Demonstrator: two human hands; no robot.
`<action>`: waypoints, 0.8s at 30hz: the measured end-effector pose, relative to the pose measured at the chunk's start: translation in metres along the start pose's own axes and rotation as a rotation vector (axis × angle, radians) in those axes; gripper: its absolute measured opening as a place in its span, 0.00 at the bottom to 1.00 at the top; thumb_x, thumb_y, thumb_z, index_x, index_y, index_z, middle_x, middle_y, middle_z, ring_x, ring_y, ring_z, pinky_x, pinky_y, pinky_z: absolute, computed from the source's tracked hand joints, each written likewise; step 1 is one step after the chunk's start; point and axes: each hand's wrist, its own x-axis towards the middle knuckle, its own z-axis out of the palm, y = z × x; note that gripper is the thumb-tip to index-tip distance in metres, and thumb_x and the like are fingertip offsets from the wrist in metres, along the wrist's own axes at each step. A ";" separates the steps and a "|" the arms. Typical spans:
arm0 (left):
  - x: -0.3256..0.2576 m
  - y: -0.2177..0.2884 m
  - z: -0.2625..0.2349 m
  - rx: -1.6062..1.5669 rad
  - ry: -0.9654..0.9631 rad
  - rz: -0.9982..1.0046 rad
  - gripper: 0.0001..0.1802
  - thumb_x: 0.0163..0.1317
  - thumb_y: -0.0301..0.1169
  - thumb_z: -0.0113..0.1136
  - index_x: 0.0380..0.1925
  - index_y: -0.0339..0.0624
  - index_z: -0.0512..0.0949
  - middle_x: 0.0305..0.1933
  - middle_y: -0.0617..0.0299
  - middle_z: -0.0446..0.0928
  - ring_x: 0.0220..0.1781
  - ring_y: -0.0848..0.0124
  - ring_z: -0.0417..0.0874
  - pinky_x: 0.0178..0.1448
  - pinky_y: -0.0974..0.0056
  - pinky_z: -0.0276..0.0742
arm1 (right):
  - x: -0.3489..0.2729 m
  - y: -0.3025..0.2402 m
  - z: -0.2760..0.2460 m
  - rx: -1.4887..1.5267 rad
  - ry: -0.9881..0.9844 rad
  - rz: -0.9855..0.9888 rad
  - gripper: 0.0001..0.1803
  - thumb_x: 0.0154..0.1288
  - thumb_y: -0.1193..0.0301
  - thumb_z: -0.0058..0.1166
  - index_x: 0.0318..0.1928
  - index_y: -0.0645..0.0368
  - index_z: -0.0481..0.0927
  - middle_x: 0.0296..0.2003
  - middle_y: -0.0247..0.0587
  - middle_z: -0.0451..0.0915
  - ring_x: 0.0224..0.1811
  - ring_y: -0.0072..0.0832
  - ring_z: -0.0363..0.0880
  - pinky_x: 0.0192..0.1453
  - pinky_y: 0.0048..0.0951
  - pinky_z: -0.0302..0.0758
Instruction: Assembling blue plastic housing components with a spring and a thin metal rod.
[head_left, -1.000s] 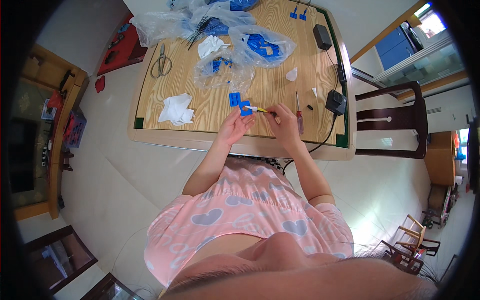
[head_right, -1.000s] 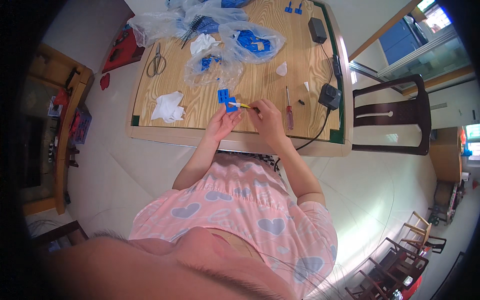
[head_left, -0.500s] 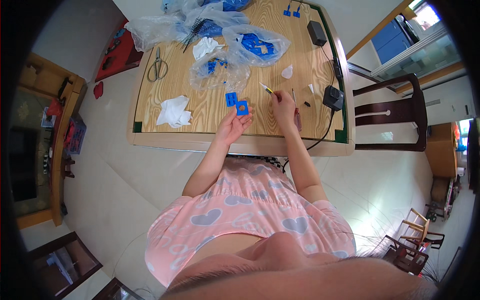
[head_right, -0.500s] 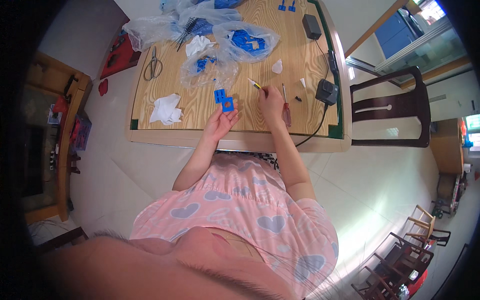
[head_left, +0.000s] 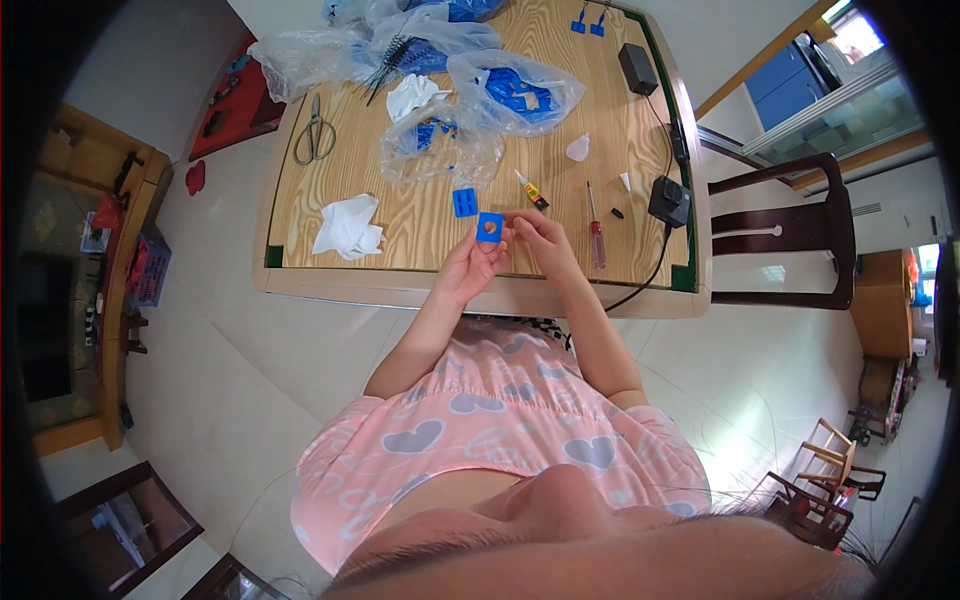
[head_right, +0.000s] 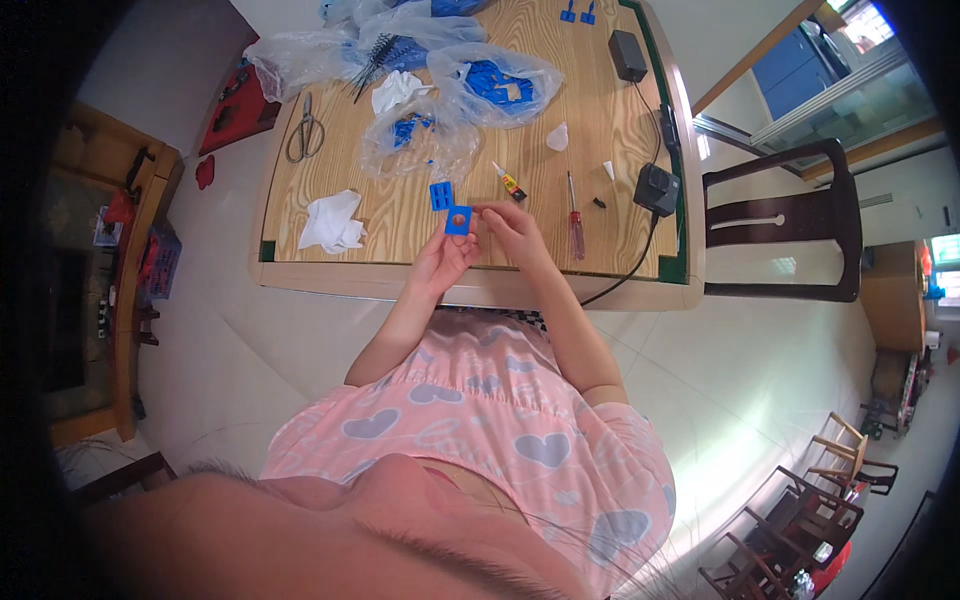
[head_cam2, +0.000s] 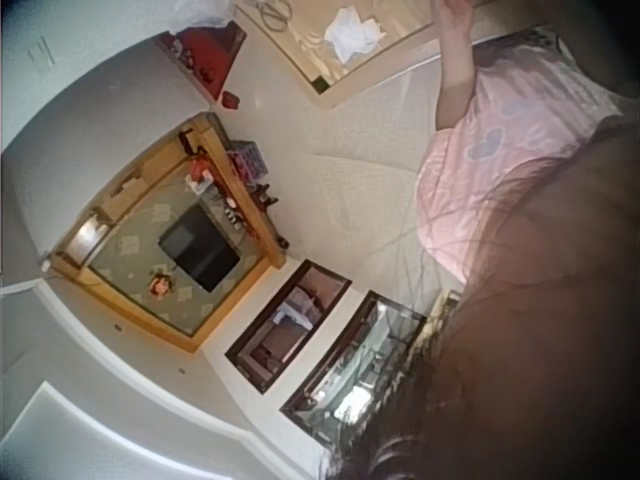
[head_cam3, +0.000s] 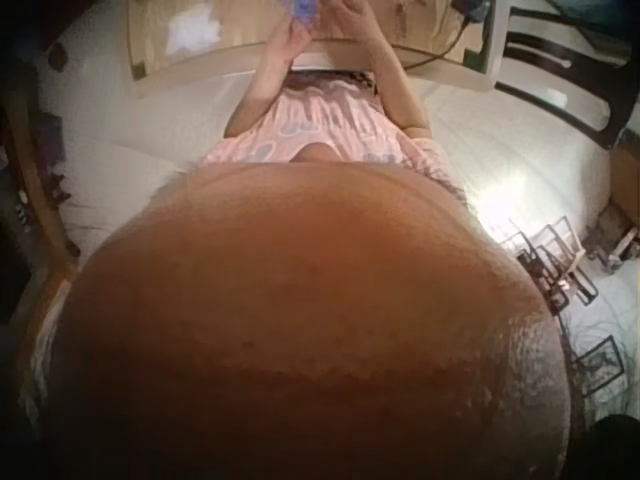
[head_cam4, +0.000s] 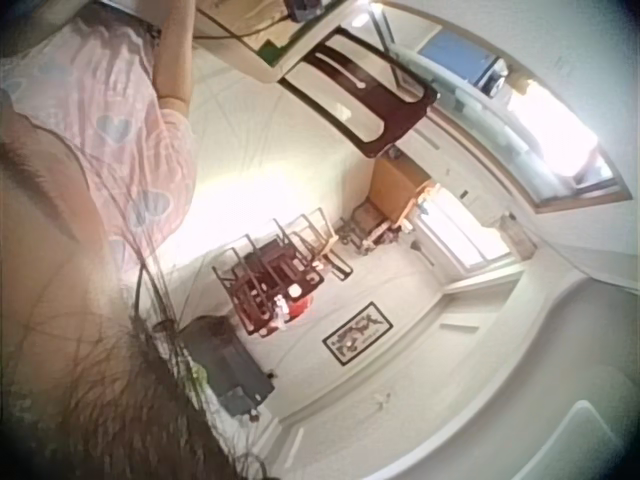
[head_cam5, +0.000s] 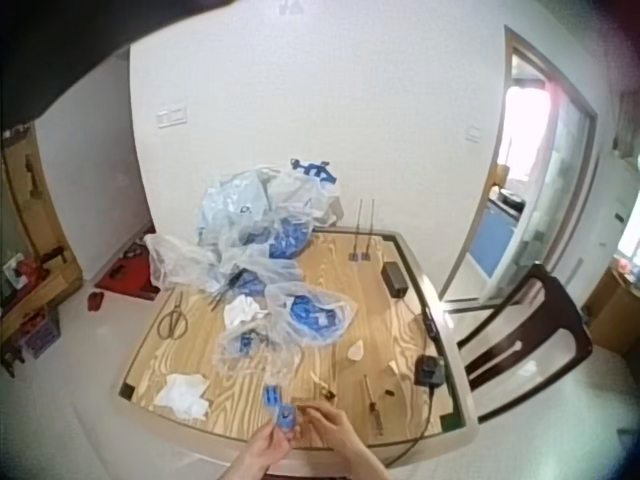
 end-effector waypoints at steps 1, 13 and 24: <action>-0.002 -0.003 0.002 0.000 0.003 0.005 0.23 0.73 0.43 0.45 0.58 0.38 0.69 0.52 0.53 0.78 0.50 0.65 0.80 0.59 0.58 0.75 | -0.002 -0.001 0.001 0.001 -0.005 0.001 0.17 0.71 0.66 0.50 0.54 0.63 0.76 0.41 0.35 0.79 0.43 0.21 0.76 0.51 0.25 0.72; -0.017 -0.027 0.038 -0.008 0.187 -0.115 0.24 0.72 0.48 0.45 0.52 0.40 0.73 0.47 0.54 0.80 0.46 0.66 0.82 0.52 0.61 0.80 | -0.011 0.014 0.001 0.820 -0.489 0.171 0.29 0.67 0.58 0.55 0.58 0.69 0.72 0.51 0.43 0.78 0.46 0.24 0.80 0.51 0.26 0.77; -0.004 0.039 0.046 1.369 0.626 0.110 0.20 0.66 0.48 0.57 0.38 0.42 0.71 0.38 0.54 0.81 0.39 0.65 0.83 0.38 0.62 0.79 | -0.014 0.032 -0.008 1.017 -0.352 0.006 0.26 0.63 0.51 0.57 0.56 0.51 0.74 0.51 0.36 0.78 0.57 0.33 0.74 0.70 0.52 0.57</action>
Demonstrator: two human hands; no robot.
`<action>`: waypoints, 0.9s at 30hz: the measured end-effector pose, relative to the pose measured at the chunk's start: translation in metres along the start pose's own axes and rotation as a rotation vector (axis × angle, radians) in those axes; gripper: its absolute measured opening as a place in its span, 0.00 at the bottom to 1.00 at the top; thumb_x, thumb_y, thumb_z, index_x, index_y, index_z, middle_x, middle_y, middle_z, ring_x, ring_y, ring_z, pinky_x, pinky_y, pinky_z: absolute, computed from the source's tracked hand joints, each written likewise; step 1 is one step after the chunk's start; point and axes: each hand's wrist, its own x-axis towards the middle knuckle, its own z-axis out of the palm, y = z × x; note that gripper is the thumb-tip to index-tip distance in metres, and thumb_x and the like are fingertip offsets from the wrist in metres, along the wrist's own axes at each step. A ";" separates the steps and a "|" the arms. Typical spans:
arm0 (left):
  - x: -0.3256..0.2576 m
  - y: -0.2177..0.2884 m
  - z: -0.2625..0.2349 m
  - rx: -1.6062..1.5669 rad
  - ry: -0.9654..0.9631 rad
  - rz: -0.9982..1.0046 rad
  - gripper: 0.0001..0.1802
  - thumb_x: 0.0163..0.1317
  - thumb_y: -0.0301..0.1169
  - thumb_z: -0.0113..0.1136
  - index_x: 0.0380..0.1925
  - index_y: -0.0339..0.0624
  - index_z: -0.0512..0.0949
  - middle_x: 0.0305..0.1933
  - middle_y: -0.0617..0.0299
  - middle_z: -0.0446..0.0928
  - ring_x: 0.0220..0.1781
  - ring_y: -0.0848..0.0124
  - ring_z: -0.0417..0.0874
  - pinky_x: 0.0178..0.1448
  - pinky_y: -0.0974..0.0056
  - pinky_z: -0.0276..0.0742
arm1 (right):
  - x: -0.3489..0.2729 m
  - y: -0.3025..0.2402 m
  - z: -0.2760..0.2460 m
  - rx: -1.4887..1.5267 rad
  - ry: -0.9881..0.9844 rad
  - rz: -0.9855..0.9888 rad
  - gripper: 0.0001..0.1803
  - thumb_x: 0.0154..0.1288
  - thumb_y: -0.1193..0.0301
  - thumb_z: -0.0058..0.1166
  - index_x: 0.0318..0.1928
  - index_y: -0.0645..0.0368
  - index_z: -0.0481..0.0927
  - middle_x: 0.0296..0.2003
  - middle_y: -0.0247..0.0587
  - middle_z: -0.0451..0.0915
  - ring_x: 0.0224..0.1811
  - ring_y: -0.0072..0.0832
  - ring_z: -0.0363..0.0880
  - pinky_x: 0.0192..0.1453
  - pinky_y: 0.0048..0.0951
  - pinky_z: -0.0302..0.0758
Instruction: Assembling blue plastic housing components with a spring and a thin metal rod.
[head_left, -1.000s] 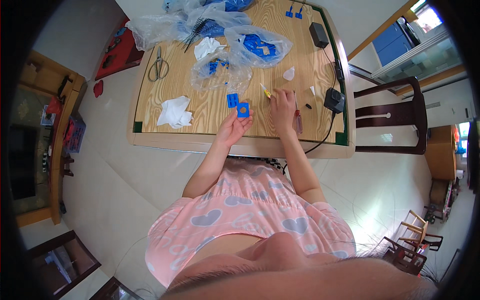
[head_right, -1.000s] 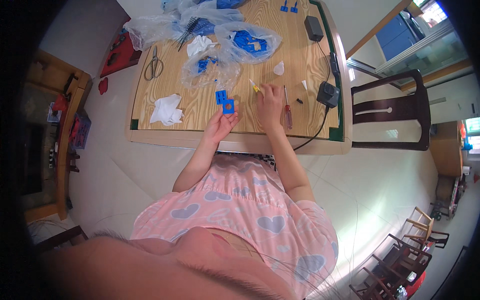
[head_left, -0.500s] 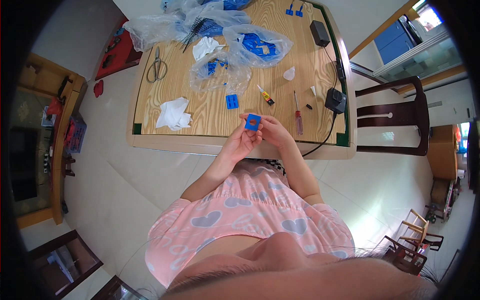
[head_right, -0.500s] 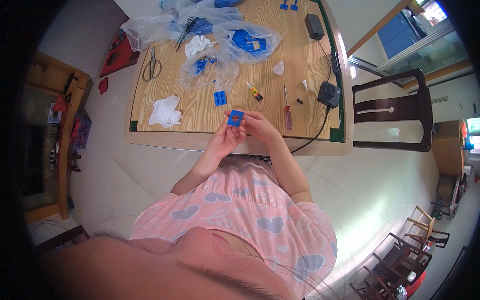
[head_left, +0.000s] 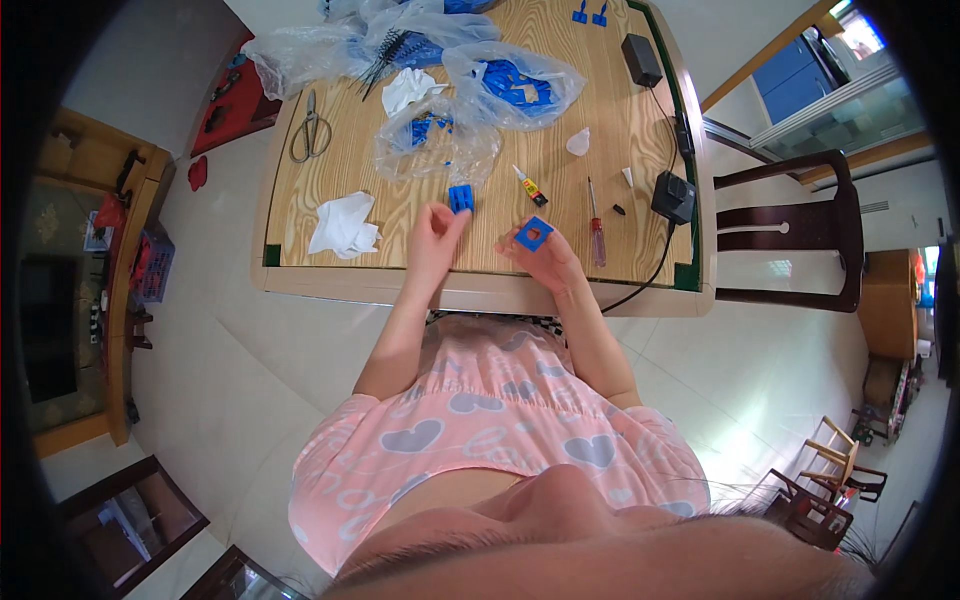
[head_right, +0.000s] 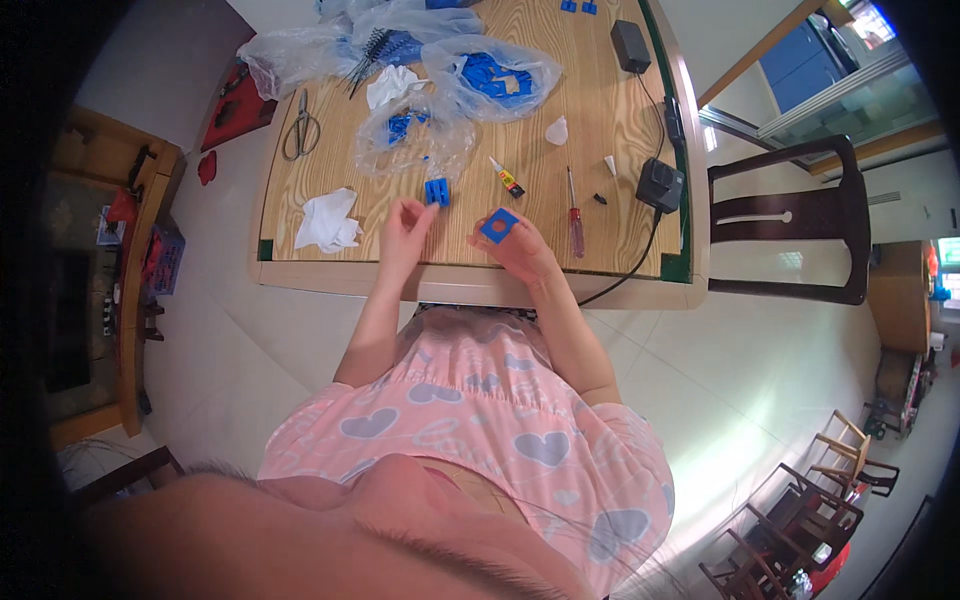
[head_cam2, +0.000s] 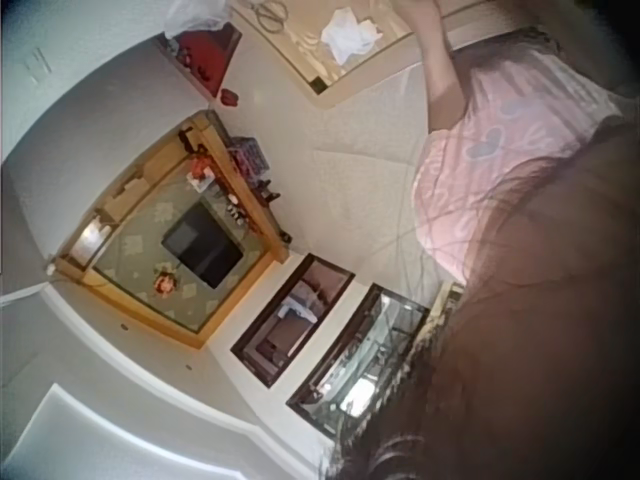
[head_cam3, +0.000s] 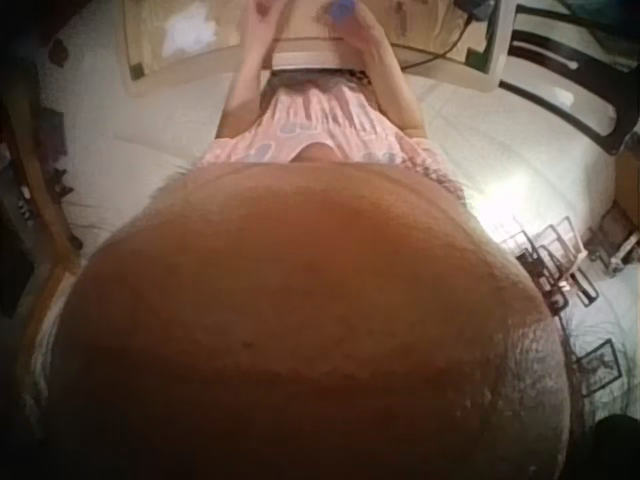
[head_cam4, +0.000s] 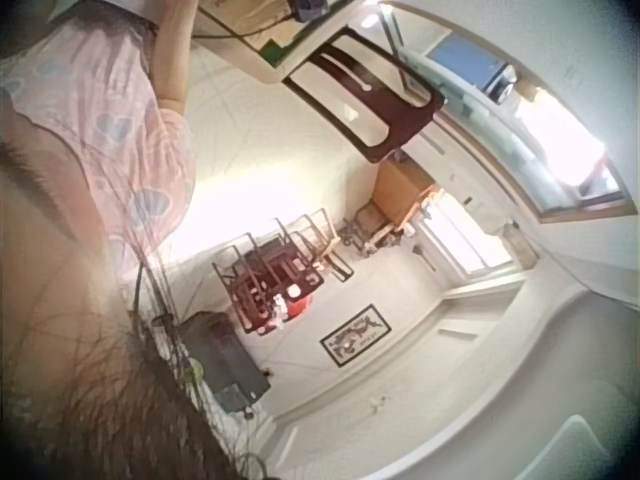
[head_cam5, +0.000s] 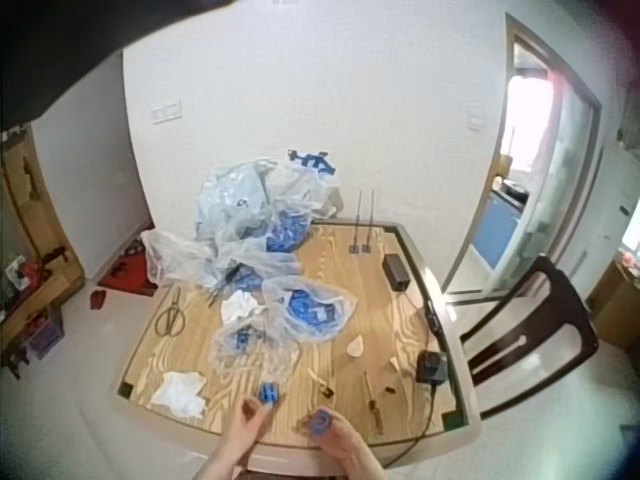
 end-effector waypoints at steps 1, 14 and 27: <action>0.009 0.009 0.001 0.382 0.189 0.109 0.22 0.61 0.49 0.61 0.38 0.41 0.71 0.36 0.53 0.81 0.38 0.62 0.83 0.38 0.59 0.78 | -0.004 0.002 -0.005 -0.002 0.009 -0.005 0.26 0.63 0.51 0.57 0.56 0.51 0.74 0.51 0.36 0.78 0.57 0.33 0.74 0.70 0.52 0.57; 0.028 0.007 0.017 0.997 0.227 0.524 0.16 0.53 0.32 0.66 0.40 0.44 0.74 0.40 0.56 0.75 0.41 0.57 0.80 0.42 0.54 0.75 | -0.004 0.005 -0.013 0.084 0.110 -0.060 0.25 0.67 0.52 0.52 0.57 0.53 0.73 0.52 0.32 0.77 0.57 0.27 0.73 0.69 0.53 0.58; 0.038 0.019 -0.005 0.985 0.015 0.574 0.19 0.51 0.28 0.66 0.45 0.40 0.77 0.44 0.54 0.74 0.50 0.54 0.77 0.51 0.55 0.74 | 0.002 0.003 -0.005 0.117 0.170 -0.035 0.26 0.68 0.51 0.50 0.58 0.55 0.70 0.49 0.30 0.76 0.54 0.24 0.74 0.68 0.48 0.60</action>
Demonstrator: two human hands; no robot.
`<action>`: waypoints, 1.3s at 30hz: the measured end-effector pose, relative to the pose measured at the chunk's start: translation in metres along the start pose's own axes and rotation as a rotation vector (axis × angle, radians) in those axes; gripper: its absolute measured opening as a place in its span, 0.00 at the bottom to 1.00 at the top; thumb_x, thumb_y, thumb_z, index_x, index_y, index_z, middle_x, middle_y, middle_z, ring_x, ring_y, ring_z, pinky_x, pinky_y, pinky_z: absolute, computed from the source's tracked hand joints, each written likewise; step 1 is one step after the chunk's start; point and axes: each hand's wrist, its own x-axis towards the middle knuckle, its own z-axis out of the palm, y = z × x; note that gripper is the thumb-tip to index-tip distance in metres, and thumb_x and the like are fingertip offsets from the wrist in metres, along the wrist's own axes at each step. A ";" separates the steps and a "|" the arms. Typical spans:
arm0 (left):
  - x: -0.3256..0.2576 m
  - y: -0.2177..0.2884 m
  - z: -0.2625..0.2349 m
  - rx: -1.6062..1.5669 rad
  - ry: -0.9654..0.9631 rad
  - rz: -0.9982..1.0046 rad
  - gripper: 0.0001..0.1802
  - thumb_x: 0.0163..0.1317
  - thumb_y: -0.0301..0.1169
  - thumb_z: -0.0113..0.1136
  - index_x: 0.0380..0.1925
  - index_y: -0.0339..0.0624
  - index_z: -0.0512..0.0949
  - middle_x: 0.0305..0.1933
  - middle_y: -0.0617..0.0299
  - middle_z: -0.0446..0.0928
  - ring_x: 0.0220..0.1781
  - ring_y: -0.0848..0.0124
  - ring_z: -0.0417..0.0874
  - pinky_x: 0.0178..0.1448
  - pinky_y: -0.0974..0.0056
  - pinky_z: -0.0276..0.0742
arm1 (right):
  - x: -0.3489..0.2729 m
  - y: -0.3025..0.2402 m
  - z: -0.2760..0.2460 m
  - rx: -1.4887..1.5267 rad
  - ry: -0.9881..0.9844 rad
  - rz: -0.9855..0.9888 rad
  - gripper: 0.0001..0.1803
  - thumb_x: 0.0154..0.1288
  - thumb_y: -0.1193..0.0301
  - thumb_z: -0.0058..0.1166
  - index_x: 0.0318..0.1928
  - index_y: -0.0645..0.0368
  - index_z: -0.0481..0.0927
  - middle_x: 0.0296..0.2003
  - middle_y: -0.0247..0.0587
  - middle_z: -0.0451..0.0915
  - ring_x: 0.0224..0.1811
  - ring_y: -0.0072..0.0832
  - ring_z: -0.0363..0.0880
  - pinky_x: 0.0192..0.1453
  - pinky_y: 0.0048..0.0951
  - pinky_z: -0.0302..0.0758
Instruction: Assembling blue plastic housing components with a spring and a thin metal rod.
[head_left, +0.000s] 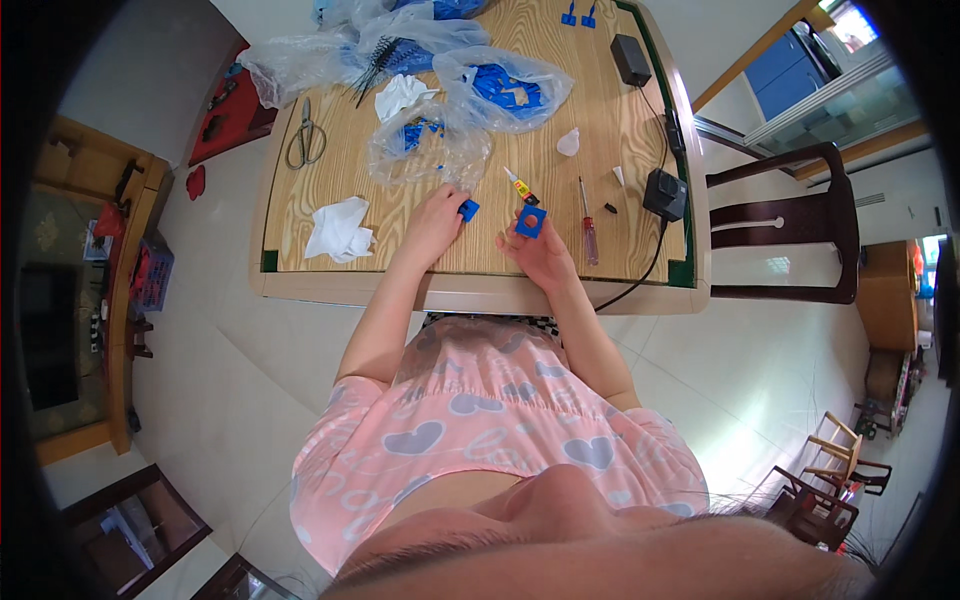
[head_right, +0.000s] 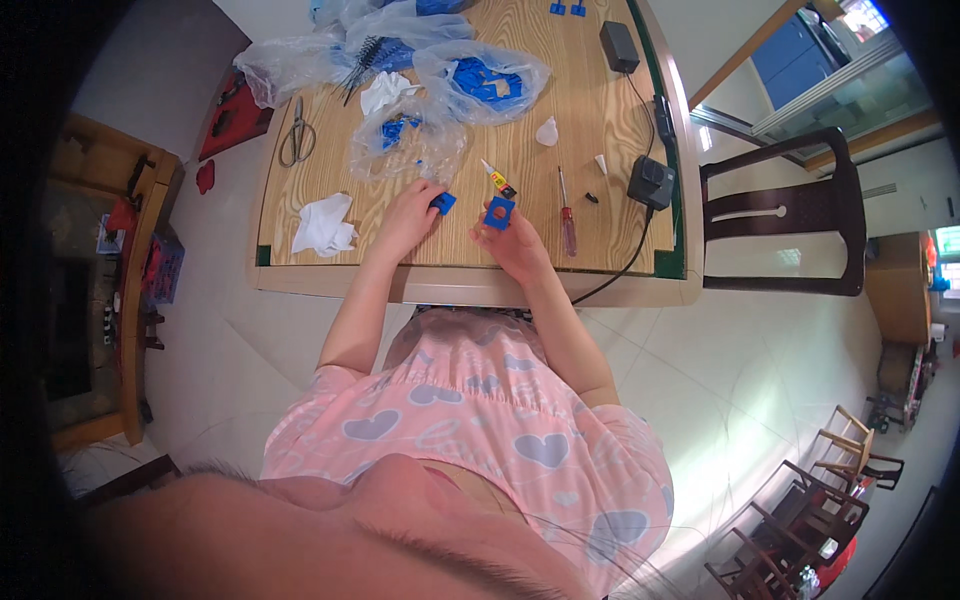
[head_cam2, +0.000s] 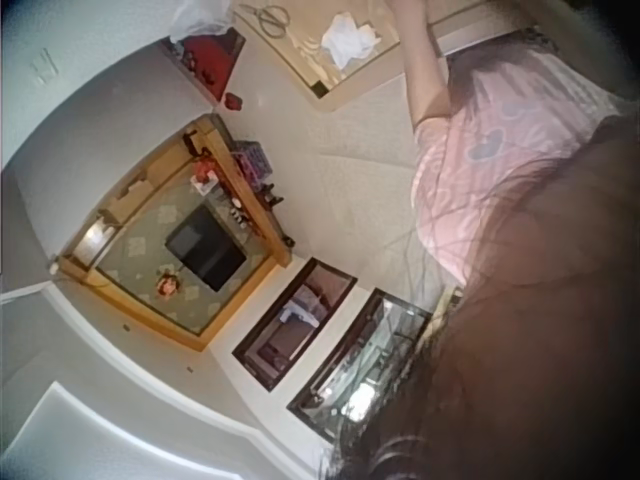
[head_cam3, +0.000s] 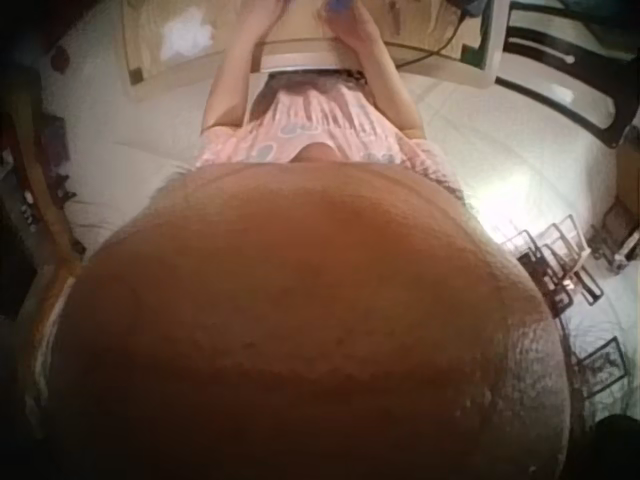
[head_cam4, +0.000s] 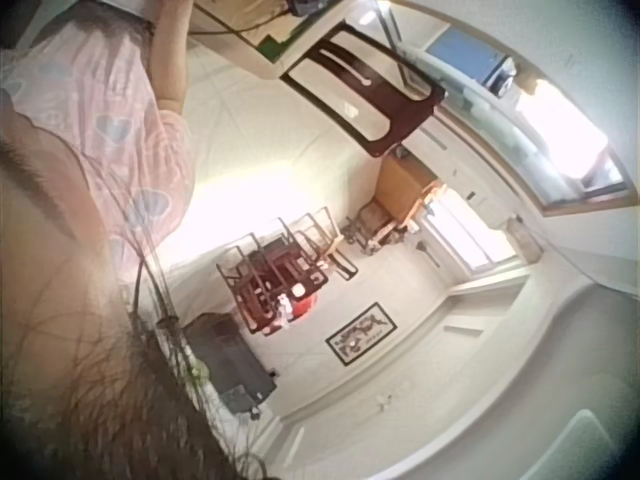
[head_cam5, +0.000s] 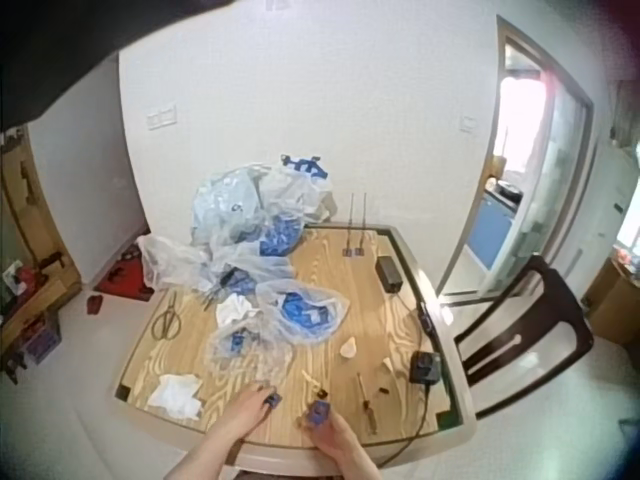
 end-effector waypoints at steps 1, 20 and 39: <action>0.003 -0.001 -0.003 0.033 -0.068 -0.002 0.19 0.52 0.27 0.65 0.45 0.40 0.77 0.45 0.55 0.75 0.48 0.54 0.78 0.51 0.56 0.75 | 0.000 0.000 -0.001 -0.002 -0.003 -0.002 0.26 0.68 0.51 0.50 0.58 0.55 0.70 0.49 0.30 0.76 0.54 0.24 0.74 0.68 0.48 0.60; -0.039 -0.015 0.041 -1.550 -0.068 -0.215 0.18 0.59 0.15 0.58 0.50 0.35 0.70 0.46 0.54 0.81 0.49 0.67 0.83 0.52 0.63 0.82 | 0.024 -0.021 0.116 -2.178 -0.099 -0.512 0.20 0.48 0.62 0.67 0.42 0.55 0.82 0.37 0.38 0.80 0.45 0.39 0.76 0.60 0.42 0.65; -0.042 -0.018 0.044 -1.589 -0.028 -0.143 0.15 0.58 0.15 0.59 0.46 0.36 0.72 0.44 0.56 0.81 0.48 0.71 0.83 0.54 0.66 0.79 | 0.029 -0.005 0.115 -2.332 -0.127 -0.437 0.19 0.49 0.62 0.65 0.42 0.53 0.81 0.37 0.38 0.80 0.48 0.38 0.76 0.61 0.44 0.63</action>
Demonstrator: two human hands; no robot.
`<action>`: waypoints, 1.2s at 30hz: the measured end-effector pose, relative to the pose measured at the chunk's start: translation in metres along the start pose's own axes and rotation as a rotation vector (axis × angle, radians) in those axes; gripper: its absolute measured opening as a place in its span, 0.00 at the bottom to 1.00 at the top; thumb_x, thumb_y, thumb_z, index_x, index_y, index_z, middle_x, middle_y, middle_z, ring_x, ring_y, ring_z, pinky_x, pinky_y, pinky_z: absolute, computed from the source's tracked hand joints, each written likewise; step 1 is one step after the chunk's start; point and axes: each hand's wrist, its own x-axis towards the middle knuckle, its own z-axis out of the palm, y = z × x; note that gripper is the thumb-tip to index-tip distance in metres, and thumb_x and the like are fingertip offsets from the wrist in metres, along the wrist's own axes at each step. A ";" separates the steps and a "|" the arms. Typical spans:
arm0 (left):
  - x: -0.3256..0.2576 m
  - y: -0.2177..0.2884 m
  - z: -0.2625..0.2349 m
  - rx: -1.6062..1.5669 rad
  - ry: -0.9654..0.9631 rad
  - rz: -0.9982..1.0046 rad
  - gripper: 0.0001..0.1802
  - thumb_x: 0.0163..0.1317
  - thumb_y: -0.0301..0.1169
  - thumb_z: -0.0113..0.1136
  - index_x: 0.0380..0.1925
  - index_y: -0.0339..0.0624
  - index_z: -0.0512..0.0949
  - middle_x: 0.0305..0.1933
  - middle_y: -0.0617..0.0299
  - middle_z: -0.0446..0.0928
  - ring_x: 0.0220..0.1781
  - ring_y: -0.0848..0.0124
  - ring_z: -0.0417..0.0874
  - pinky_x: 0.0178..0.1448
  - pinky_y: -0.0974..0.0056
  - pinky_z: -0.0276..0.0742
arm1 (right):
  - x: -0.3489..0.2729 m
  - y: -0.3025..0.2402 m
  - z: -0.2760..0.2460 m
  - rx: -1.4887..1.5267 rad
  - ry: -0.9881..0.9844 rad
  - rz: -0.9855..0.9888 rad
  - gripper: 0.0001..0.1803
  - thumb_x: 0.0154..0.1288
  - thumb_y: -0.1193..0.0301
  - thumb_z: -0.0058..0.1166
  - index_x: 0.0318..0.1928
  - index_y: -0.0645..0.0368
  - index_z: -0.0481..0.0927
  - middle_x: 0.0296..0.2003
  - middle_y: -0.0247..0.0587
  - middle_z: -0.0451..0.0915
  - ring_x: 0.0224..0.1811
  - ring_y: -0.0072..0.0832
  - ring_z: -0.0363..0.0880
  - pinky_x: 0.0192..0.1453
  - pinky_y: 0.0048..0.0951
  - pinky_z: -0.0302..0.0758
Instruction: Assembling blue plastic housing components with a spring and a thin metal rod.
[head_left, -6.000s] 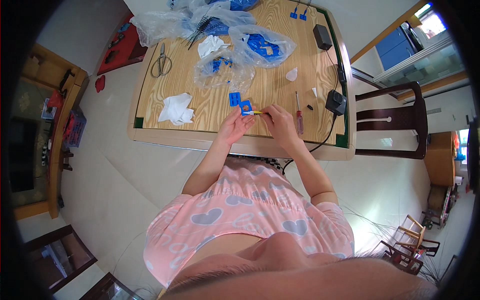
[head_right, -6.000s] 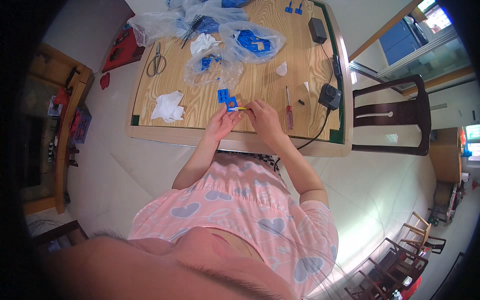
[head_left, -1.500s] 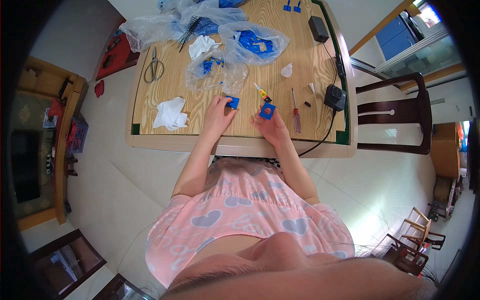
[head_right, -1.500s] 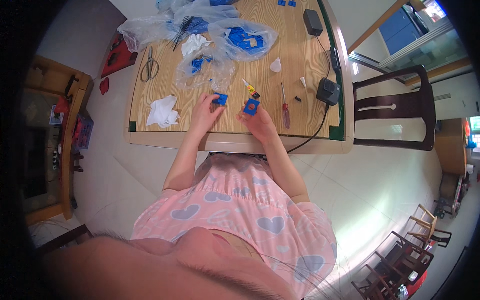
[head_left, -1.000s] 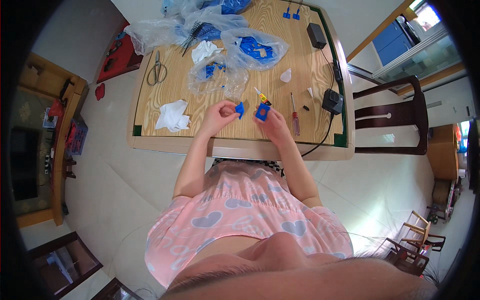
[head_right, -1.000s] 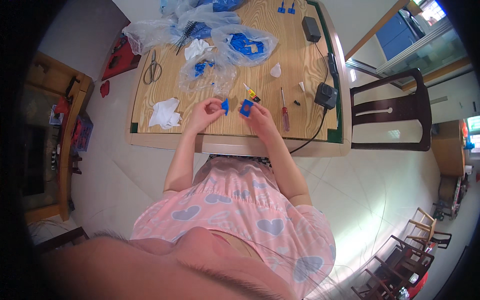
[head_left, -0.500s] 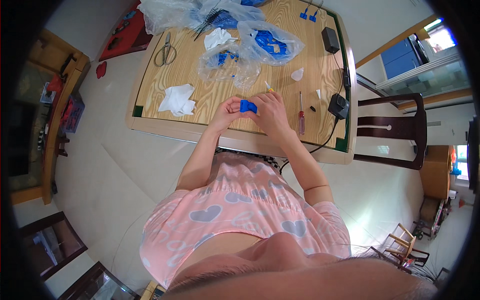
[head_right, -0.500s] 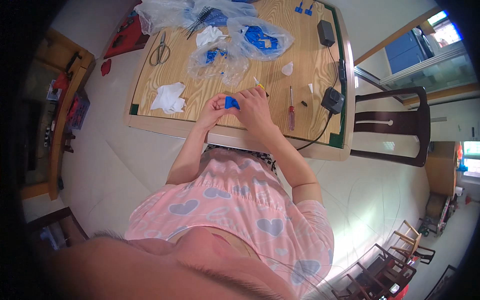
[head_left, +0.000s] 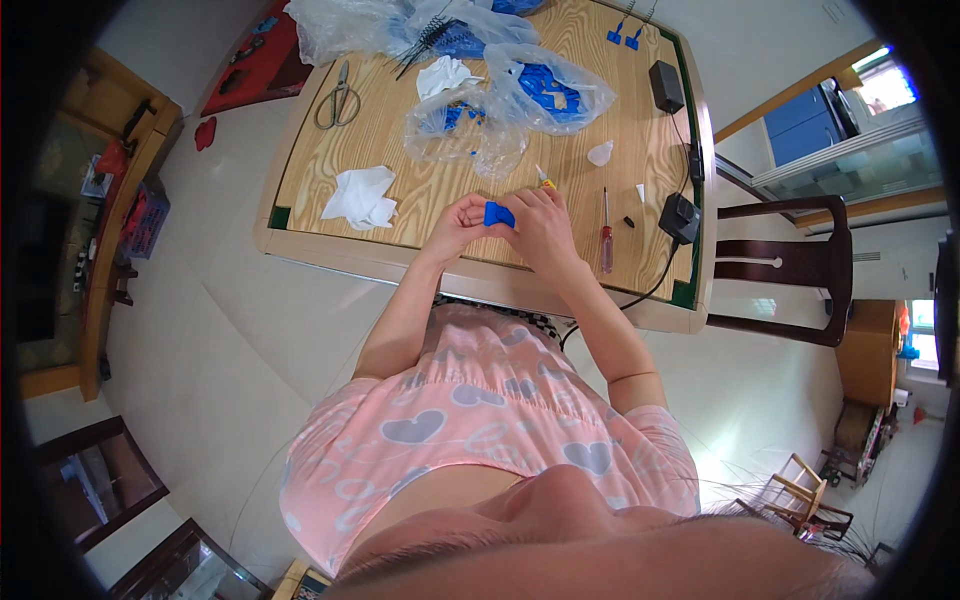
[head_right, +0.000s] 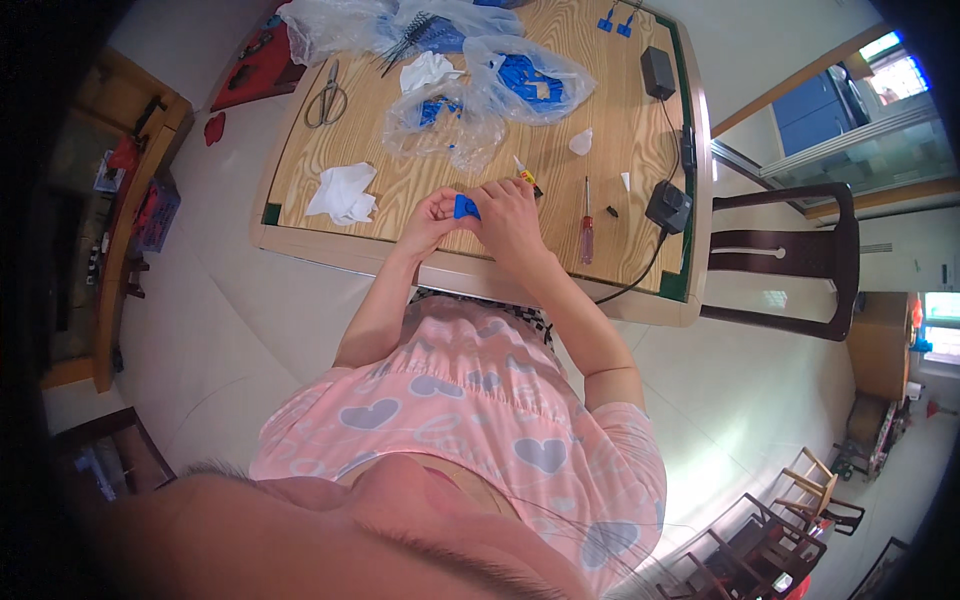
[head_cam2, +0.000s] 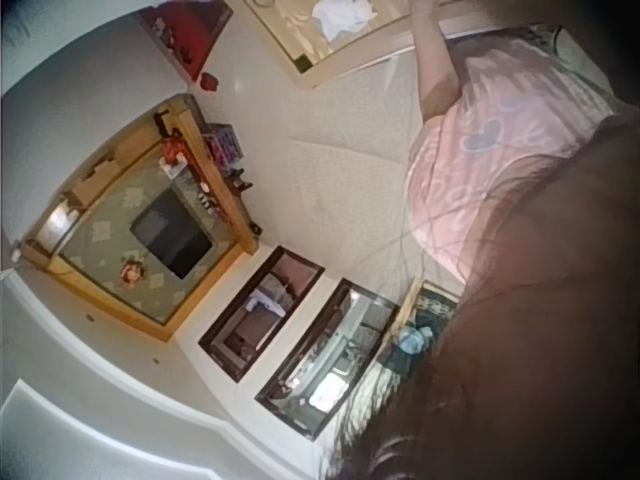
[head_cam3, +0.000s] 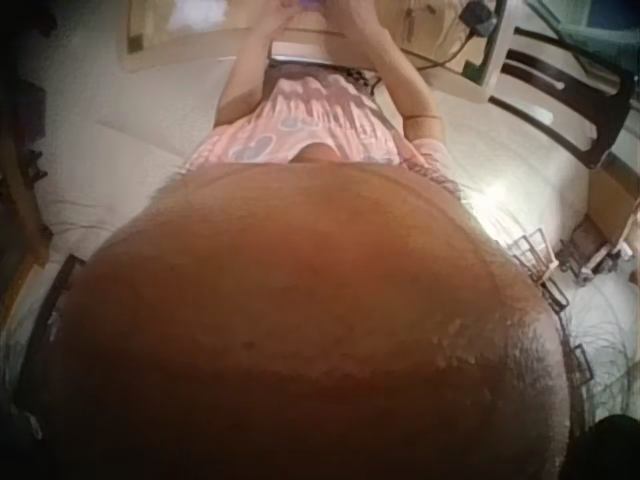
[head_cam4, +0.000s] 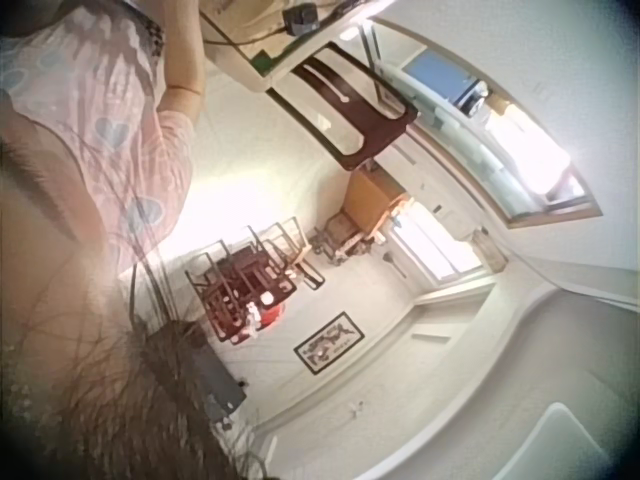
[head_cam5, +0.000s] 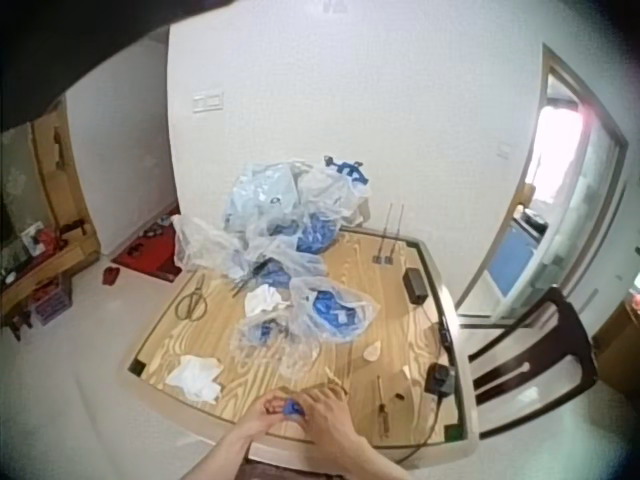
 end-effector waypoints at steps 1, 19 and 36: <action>0.000 0.000 -0.001 0.007 -0.005 -0.005 0.15 0.59 0.17 0.60 0.45 0.37 0.71 0.45 0.56 0.81 0.48 0.70 0.83 0.54 0.65 0.79 | 0.000 0.000 0.000 0.002 0.000 0.000 0.19 0.49 0.62 0.65 0.42 0.53 0.81 0.37 0.38 0.80 0.48 0.38 0.76 0.61 0.44 0.63; 0.000 0.001 -0.004 -0.031 -0.041 -0.011 0.13 0.59 0.17 0.61 0.43 0.40 0.72 0.45 0.57 0.81 0.49 0.70 0.83 0.55 0.65 0.80 | 0.002 0.005 0.005 -0.022 0.034 -0.067 0.18 0.50 0.59 0.64 0.41 0.52 0.80 0.36 0.37 0.79 0.45 0.37 0.76 0.59 0.44 0.64; 0.001 0.003 -0.001 -0.051 -0.035 -0.015 0.13 0.59 0.18 0.61 0.42 0.38 0.72 0.44 0.56 0.82 0.48 0.71 0.83 0.54 0.65 0.80 | 0.002 0.007 0.008 -0.042 0.058 -0.089 0.17 0.50 0.59 0.63 0.39 0.52 0.79 0.36 0.35 0.78 0.46 0.35 0.76 0.58 0.44 0.65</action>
